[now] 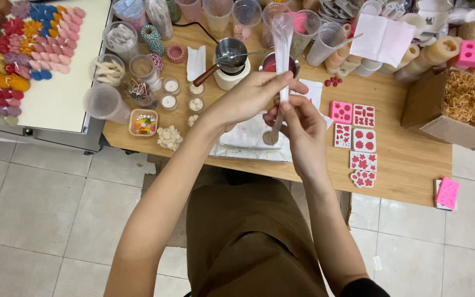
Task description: The person prepares and applies piping to small candle jars. The person uses a piping bag to fill a glass jar with a textured wax mixture, then uses a small spoon to adjust the wax and refine the piping, working across multiple jars on a crowded workshop table.
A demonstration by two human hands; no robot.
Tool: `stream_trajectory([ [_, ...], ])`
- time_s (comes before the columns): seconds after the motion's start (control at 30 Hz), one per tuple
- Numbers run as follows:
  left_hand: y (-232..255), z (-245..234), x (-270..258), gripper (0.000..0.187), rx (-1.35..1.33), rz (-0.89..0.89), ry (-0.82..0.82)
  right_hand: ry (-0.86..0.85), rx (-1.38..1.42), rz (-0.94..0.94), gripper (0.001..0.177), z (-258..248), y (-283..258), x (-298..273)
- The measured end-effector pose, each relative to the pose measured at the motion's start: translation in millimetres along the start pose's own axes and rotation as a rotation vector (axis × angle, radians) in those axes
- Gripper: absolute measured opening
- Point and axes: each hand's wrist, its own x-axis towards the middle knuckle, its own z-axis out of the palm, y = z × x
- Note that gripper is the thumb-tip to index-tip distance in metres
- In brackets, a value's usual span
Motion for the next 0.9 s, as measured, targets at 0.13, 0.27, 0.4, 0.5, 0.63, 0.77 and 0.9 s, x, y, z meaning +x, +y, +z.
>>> stream_trajectory([
  [0.13,2,3,6,0.043,0.043,0.206,0.059,-0.010,0.075,-0.021,0.020,-7,-6,26],
  [0.27,-5,16,19,0.046,-0.018,0.352,0.263,-0.026,-0.083,-0.160,0.021,-2,5,25],
  [0.4,-16,23,18,0.042,-0.315,-0.009,0.368,-0.036,-0.057,-0.052,0.022,2,25,11],
  [0.5,-43,15,14,0.036,-0.576,-0.104,0.418,-0.150,-0.085,-0.023,0.022,-1,42,-3],
  [0.63,-79,-19,10,0.032,-1.096,-0.173,0.090,-0.190,-0.182,-0.106,0.024,0,64,-18],
  [0.77,-96,-45,6,0.027,-1.414,-0.347,-0.113,-0.215,-0.143,-0.088,0.025,5,76,-27],
  [0.9,-113,-48,13,0.030,-1.551,-0.487,-0.048,-0.220,-0.041,0.076,0.025,2,81,-38],
])
